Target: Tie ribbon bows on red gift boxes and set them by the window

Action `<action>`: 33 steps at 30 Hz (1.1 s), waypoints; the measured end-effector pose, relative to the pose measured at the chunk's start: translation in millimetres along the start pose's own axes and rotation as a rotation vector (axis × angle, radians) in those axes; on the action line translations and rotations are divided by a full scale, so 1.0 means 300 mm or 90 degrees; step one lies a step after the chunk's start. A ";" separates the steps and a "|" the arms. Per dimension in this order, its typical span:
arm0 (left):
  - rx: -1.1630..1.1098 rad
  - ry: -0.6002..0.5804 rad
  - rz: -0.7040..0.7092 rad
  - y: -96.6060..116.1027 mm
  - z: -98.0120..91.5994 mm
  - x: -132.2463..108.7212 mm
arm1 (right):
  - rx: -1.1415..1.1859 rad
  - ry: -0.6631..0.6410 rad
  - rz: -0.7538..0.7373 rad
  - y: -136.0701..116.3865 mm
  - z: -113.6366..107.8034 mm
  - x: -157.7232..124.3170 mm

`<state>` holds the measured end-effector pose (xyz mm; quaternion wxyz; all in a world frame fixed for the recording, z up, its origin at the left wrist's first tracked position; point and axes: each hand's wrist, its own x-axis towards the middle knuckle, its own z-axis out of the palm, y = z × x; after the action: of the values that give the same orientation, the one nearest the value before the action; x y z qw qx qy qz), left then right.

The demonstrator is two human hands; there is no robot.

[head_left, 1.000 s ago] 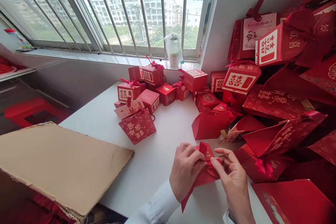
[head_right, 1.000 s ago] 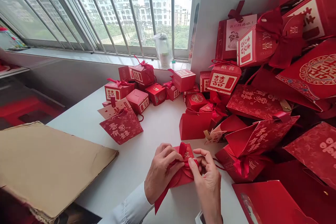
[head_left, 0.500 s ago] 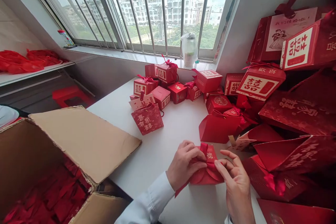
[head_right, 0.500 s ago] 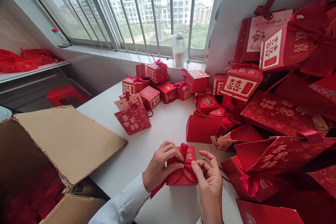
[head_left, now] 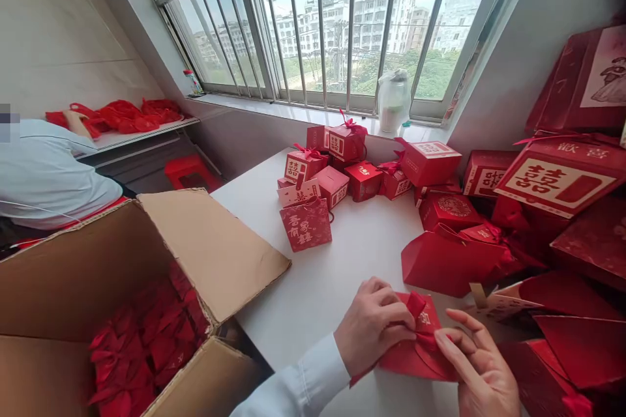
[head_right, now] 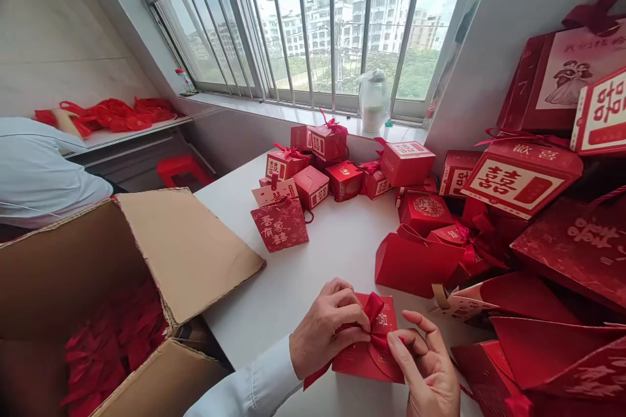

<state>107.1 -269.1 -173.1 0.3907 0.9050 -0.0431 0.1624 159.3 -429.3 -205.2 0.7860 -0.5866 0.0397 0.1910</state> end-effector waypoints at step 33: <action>0.049 0.029 -0.286 0.121 -0.201 -0.076 | 0.068 0.045 0.094 0.094 -0.077 0.064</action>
<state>62.4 -251.8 -116.7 0.3828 0.9024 0.1744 0.0933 170.9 -439.5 -243.3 0.7979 -0.5459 0.1204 0.2255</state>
